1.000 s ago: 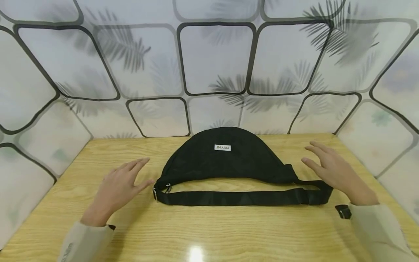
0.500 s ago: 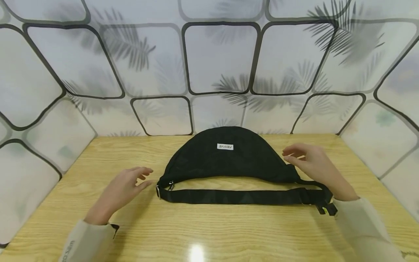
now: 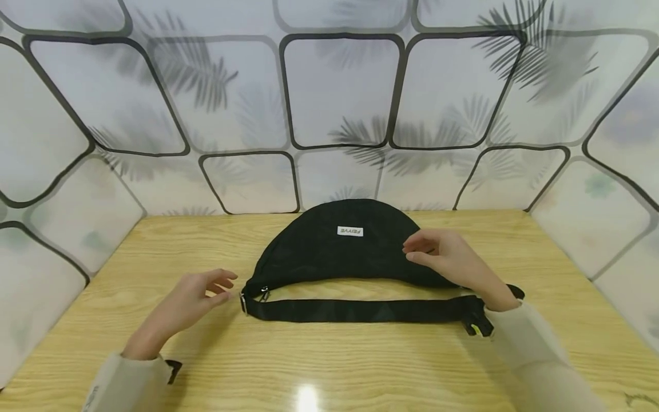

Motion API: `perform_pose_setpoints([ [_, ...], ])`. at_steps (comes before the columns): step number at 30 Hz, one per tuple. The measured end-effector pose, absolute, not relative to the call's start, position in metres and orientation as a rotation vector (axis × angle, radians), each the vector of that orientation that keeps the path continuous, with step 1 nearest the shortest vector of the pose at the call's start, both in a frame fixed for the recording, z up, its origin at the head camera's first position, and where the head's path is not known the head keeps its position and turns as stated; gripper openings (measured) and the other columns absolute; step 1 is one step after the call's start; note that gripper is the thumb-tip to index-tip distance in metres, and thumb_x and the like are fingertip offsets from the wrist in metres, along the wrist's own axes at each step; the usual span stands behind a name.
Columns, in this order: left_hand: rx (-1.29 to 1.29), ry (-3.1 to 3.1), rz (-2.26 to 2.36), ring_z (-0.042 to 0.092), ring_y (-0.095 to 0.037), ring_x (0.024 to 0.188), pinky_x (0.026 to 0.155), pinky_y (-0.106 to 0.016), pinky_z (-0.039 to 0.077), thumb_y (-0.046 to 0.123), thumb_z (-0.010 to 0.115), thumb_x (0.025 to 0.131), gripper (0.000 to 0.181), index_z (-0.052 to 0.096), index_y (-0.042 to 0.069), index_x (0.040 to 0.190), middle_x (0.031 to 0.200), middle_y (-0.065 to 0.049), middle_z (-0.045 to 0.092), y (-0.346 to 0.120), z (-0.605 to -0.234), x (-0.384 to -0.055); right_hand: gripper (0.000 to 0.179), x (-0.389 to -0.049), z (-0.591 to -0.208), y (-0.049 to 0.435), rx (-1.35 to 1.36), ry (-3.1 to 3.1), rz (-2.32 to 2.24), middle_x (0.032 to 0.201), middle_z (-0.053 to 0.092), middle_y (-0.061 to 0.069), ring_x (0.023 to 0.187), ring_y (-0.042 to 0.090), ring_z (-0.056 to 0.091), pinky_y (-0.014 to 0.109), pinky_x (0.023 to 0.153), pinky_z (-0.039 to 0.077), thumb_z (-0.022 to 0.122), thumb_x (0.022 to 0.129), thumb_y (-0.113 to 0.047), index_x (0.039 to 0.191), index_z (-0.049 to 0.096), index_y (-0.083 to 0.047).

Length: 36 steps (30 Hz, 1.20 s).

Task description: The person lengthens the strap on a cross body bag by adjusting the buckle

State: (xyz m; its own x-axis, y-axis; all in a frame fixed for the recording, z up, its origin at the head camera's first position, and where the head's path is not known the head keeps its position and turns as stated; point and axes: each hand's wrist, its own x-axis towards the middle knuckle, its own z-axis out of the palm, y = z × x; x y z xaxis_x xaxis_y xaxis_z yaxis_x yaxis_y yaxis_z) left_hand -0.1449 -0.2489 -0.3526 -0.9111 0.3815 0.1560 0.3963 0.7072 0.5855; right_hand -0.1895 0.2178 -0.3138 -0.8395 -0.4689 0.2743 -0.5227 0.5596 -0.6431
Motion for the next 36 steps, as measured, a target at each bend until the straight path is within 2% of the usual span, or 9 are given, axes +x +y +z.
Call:
perform_pose_setpoints([
  [10, -0.546, -3.025, -1.115, 0.070, -0.032, 0.093, 0.079, -0.050, 0.056, 0.011, 0.069, 0.098, 0.030, 0.065, -0.008, 0.120, 0.105, -0.015, 0.072, -0.247, -0.350, -0.140, 0.021, -0.194, -0.316, 0.195, 0.955, -2.690, 1.337, 0.105, 0.072, 0.015, 0.094, 0.025, 0.070, 0.032, 0.079, 0.057, 0.070, 0.095, 0.000, 0.115, 0.067, 0.007],
  [14, -0.553, -3.023, -1.190, 0.070, -0.031, 0.094, 0.078, -0.045, 0.056, 0.011, 0.068, 0.098, 0.032, 0.064, -0.009, 0.122, 0.106, -0.016, 0.072, -0.246, -0.349, -0.140, 0.020, -0.194, -0.319, 0.189, 0.947, -2.668, 1.368, 0.104, 0.072, 0.014, 0.092, 0.023, 0.070, 0.031, 0.078, 0.056, 0.071, 0.094, -0.001, 0.112, 0.068, 0.005],
  [20, -0.534, -3.004, -1.494, 0.070, -0.028, 0.090, 0.071, -0.035, 0.058, 0.005, 0.064, 0.100, 0.036, 0.056, -0.016, 0.128, 0.108, -0.020, 0.070, -0.249, -0.352, -0.141, 0.016, -0.196, -0.326, 0.178, 0.945, -2.669, 1.413, 0.101, 0.072, 0.015, 0.087, 0.018, 0.070, 0.031, 0.075, 0.056, 0.072, 0.094, -0.001, 0.109, 0.070, 0.003],
  [24, -0.485, -2.983, -1.632, 0.069, -0.027, 0.086, 0.069, -0.036, 0.058, 0.004, 0.063, 0.101, 0.037, 0.054, -0.018, 0.130, 0.106, -0.019, 0.070, -0.250, -0.354, -0.141, 0.013, -0.197, -0.329, 0.167, 0.980, -2.661, 1.428, 0.099, 0.073, 0.016, 0.085, 0.018, 0.070, 0.032, 0.074, 0.057, 0.072, 0.093, 0.000, 0.105, 0.071, 0.002],
  [32, -0.450, -2.900, -1.673, 0.069, -0.026, 0.092, 0.073, -0.035, 0.058, 0.005, 0.062, 0.101, 0.036, 0.053, -0.018, 0.128, 0.108, -0.020, 0.069, -0.249, -0.356, -0.141, 0.012, -0.196, -0.327, 0.142, 1.009, -2.656, 1.569, 0.097, 0.072, 0.021, 0.083, 0.024, 0.072, 0.034, 0.074, 0.059, 0.072, 0.091, 0.004, 0.103, 0.070, 0.007],
  [36, -0.467, -2.850, -1.697, 0.069, -0.025, 0.094, 0.075, -0.034, 0.059, 0.006, 0.063, 0.101, 0.037, 0.054, -0.018, 0.127, 0.109, -0.020, 0.069, -0.250, -0.355, -0.141, 0.013, -0.197, -0.329, 0.131, 1.068, -2.663, 1.584, 0.096, 0.073, 0.020, 0.084, 0.021, 0.072, 0.033, 0.075, 0.058, 0.072, 0.091, 0.004, 0.103, 0.069, 0.009],
])
